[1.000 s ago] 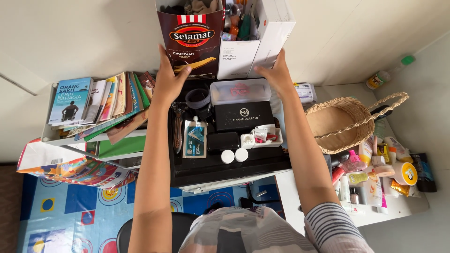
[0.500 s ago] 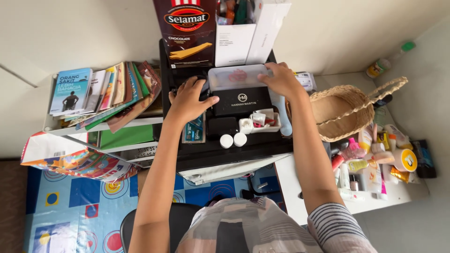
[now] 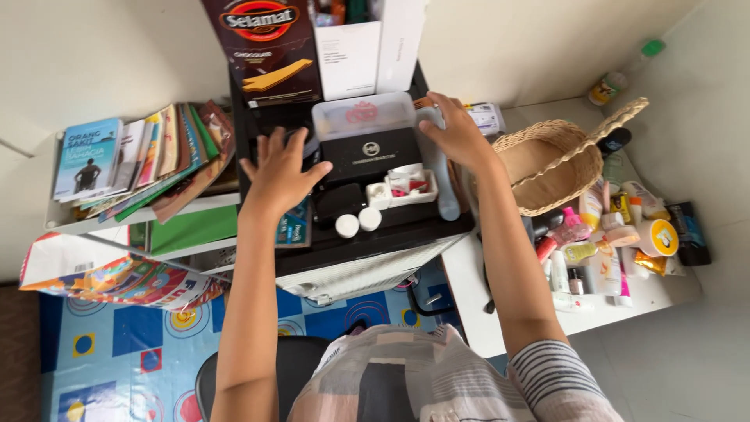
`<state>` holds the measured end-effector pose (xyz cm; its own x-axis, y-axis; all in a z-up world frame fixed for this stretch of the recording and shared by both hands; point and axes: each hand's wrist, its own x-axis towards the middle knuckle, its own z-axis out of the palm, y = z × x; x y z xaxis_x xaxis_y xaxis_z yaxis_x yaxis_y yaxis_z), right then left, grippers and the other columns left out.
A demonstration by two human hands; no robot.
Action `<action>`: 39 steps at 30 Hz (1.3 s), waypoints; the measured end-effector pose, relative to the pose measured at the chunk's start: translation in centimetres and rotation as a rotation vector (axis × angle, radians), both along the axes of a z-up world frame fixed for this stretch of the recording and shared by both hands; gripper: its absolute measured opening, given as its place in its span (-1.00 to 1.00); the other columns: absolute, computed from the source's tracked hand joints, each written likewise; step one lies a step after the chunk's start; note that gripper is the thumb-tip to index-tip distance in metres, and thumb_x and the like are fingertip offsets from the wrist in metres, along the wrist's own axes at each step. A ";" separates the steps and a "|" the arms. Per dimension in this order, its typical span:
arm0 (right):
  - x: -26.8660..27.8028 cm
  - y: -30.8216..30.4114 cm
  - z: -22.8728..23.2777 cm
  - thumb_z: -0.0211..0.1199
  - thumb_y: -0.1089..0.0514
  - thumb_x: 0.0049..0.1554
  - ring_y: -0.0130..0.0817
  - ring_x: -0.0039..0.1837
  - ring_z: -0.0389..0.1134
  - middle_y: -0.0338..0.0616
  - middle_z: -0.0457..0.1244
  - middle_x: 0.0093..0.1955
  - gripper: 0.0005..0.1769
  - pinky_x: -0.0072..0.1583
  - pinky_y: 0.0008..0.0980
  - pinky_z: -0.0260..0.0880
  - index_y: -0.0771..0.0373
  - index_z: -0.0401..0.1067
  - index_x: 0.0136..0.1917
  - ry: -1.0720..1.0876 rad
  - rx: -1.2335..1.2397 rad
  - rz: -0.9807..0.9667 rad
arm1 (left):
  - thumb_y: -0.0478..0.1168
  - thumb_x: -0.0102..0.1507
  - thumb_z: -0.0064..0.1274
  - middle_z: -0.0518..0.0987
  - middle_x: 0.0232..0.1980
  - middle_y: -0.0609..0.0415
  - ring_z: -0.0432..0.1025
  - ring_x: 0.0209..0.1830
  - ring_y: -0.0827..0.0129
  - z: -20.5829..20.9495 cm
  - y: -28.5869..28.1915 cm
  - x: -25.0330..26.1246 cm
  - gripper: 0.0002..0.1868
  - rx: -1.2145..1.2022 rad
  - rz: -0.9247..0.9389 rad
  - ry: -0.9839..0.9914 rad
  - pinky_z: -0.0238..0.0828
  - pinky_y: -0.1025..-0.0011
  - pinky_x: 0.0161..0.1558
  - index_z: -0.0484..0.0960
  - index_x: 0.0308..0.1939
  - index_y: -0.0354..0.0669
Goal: Organizing and tidying items on a desk, including boxes, a basket, and wiping the surface with a cloth
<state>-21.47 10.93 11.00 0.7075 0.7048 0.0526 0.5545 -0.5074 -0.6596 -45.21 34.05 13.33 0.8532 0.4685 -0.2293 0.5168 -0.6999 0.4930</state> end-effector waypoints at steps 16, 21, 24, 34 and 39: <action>0.3 -19.4 -4.3 0.26 0.09 0.25 0.27 0.29 0.36 0.33 0.30 0.27 -0.44 0.24 0.14 0.37 0.31 0.30 0.45 0.123 0.205 0.085 | 0.08 0.28 0.14 0.33 0.43 -0.21 0.14 0.49 -0.28 -1.0 -25.0 5.1 -0.36 0.213 -0.305 -0.482 0.01 -0.34 0.38 0.45 0.39 -0.05; -0.8 -26.3 -5.8 0.29 0.02 0.20 0.19 0.23 0.39 0.25 0.39 0.12 -0.57 0.18 0.06 0.37 0.24 0.49 0.28 0.155 0.043 0.031 | 0.02 0.33 0.07 0.41 0.36 -0.12 0.31 0.40 -0.12 -6.0 -33.1 7.8 -0.45 0.007 -0.398 -0.481 0.26 -0.03 0.34 0.45 0.38 -0.01; -0.9 -30.1 -9.8 0.27 0.09 0.16 0.24 0.28 0.37 0.24 0.39 0.16 -0.57 0.25 0.12 0.37 0.20 0.47 0.29 0.231 -0.060 -0.027 | 0.05 0.37 0.00 0.42 0.36 -0.10 0.37 0.35 0.01 -11.1 -36.6 9.2 -0.46 -0.067 -0.435 -0.337 0.32 0.10 0.32 0.42 0.39 0.00; -1.3 -37.1 -27.6 0.38 0.05 0.08 -0.06 0.30 0.37 -0.07 0.36 0.19 -0.50 0.32 -0.15 0.40 -0.11 0.50 0.31 0.135 -0.182 -0.206 | -0.01 0.37 0.00 0.39 0.36 -0.26 0.42 0.29 -0.13 -24.8 -43.0 9.2 -0.42 -0.395 -0.402 0.123 0.40 0.06 0.24 0.40 0.42 -0.19; -3.0 -35.5 -31.9 0.37 0.20 0.02 -0.13 0.36 0.35 -0.12 0.33 0.26 -0.37 0.38 -0.20 0.36 -0.15 0.43 0.36 0.177 -0.236 -0.169 | -0.31 0.38 -0.27 0.16 0.49 -0.44 0.24 0.43 -0.37 -26.8 -43.5 9.0 -0.36 -0.497 -0.241 0.121 0.33 -0.03 0.36 0.18 0.58 0.16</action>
